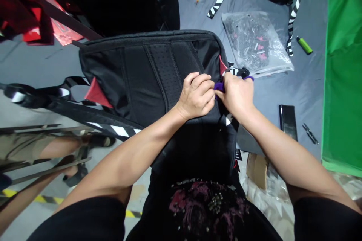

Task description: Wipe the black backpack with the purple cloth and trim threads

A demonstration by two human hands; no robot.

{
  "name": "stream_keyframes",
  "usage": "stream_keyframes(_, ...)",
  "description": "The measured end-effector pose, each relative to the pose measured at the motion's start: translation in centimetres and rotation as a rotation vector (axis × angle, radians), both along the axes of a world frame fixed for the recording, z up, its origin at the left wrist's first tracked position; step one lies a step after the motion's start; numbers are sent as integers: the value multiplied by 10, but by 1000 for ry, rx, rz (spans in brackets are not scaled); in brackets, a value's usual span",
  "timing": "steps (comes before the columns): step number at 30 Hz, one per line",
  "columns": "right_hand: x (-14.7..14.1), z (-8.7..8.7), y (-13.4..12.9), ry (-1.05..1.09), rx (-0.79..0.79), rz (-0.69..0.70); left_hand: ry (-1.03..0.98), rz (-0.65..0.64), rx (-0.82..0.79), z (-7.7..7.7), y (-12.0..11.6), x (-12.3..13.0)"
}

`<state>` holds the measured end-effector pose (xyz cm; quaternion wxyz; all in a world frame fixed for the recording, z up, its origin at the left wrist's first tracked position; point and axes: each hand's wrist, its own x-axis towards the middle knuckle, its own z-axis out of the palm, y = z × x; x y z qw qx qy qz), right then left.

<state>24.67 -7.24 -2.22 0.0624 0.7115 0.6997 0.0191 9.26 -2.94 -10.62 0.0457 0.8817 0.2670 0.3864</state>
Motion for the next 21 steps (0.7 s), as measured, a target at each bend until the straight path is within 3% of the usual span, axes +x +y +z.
stream_keyframes(11,-2,-2,1,34,-3,-4,21,21,21,0,0,0)
stream_keyframes(16,-9,-6,8,28,-11,0,32,-11,-70,-2,0,-1)
stream_keyframes(21,-7,-8,10,-20,15,101,96,-1,-205,3,-1,-3)
